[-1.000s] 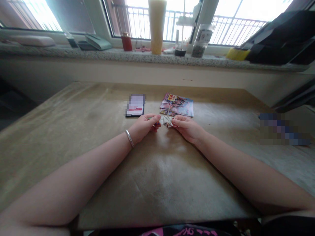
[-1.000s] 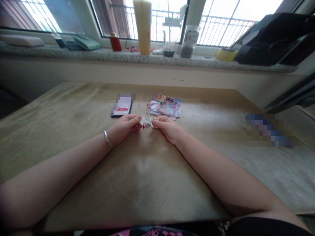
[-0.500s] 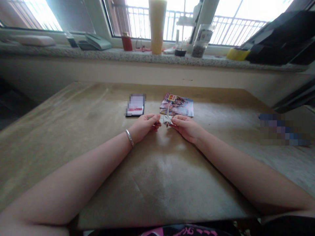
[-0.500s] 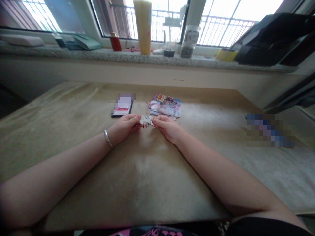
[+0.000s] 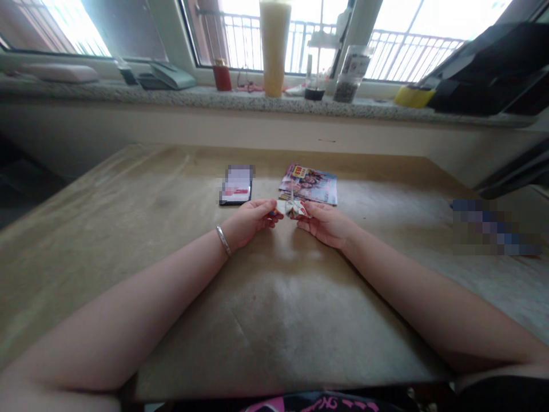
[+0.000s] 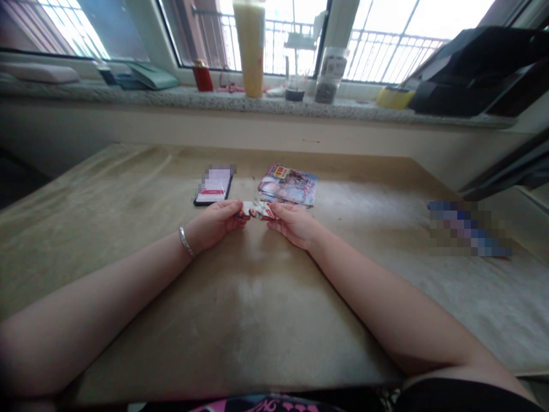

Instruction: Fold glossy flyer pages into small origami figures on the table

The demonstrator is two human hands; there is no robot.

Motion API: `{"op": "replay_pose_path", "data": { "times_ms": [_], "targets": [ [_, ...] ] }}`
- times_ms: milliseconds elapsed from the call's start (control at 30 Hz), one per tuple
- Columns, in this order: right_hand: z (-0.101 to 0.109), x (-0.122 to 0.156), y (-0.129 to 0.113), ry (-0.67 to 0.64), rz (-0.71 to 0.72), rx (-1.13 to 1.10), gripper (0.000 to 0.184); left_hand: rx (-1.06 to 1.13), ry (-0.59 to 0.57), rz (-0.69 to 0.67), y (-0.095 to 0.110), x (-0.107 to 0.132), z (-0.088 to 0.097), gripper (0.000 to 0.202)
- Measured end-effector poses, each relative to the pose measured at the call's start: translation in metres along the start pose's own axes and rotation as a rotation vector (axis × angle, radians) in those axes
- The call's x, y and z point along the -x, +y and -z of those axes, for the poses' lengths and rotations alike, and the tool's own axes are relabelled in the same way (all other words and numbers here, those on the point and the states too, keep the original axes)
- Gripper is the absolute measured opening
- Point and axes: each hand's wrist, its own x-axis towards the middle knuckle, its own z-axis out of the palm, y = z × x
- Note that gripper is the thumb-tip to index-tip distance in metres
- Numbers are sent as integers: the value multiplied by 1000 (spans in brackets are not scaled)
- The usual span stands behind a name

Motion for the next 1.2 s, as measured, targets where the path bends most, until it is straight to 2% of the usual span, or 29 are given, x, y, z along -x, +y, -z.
{"op": "replay_pose_path", "data": {
  "times_ms": [267, 400, 600, 700, 833, 1000, 1200],
  "targets": [
    [-2, -2, -1, 63, -31, -131, 24, 45, 23, -26, -3, -2, 2, 33],
    [-2, -3, -3, 128, -89, -237, 25, 68, 1, -14, 0, -1, 1, 45],
    [-1, -4, -7, 212, -113, -342, 36, 177, 51, 47, 5, 0, 1, 28],
    [1, -5, -7, 203, -86, -347, 43, 205, 80, 61, 6, 0, 2, 25],
    [4, -6, -8, 183, -64, -302, 40, 255, 159, 72, 7, -1, 3, 24],
    [5, -5, -6, 253, 19, -188, 38, 209, 190, 46, 7, 0, 3, 20],
    [-4, -2, 5, 256, 208, 218, 42, -98, 48, -46, -1, 3, -1, 24]
  ]
}}
